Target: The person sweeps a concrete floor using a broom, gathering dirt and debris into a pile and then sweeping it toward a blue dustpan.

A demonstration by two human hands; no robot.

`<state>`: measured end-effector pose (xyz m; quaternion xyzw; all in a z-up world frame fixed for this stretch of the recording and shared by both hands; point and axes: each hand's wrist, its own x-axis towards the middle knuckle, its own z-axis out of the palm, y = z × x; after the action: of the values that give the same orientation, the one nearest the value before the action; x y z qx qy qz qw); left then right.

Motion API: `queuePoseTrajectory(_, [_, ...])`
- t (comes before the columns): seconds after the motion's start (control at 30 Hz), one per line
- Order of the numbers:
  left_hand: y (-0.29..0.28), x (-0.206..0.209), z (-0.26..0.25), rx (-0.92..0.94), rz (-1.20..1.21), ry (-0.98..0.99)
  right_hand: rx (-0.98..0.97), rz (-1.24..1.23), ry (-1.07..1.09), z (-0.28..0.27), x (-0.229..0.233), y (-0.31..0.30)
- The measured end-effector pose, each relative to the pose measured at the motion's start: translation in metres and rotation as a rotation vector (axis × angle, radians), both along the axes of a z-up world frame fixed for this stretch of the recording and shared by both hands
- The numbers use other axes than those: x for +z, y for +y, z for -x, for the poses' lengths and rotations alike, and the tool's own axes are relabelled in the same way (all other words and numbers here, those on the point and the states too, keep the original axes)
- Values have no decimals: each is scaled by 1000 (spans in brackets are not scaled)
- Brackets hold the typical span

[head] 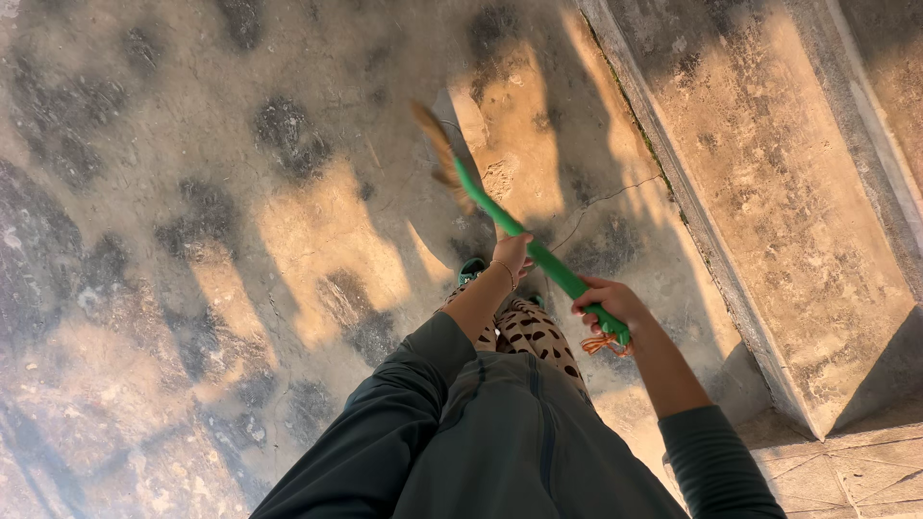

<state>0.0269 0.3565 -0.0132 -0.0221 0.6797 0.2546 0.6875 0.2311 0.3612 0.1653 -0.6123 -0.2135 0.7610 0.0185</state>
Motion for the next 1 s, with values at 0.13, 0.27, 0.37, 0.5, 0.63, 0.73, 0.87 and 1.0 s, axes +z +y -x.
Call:
queuePoseTrajectory(0.13, [5, -4, -13, -22, -23, -50, -85, -146, -175, -13, 4, 26])
queuePoseTrajectory(0.27, [0, -26, -19, 138, -62, -154, -64, -284, -262, -35, -34, 67])
queuePoseTrajectory(0.37, [8, -18, -6, 206, 5, -156, -49, -319, -311, -55, -85, 116])
queuePoseTrajectory(0.5, [38, 28, 7, 156, 69, -23, -2, -281, -322, -45, -159, 150])
queuePoseTrajectory(0.63, [54, 30, 6, 109, 46, 34, 14, -121, -215, 6, -174, 118])
queuePoseTrajectory(0.73, [55, 3, -2, 146, 114, 56, 125, -106, -96, 23, -149, 97])
queuePoseTrajectory(0.87, [65, 0, -35, 208, 147, 8, 13, 55, 240, -3, -125, 128])
queuePoseTrajectory(1.0, [92, 43, -53, 42, -5, -119, -192, 239, 471, -53, -88, 174])
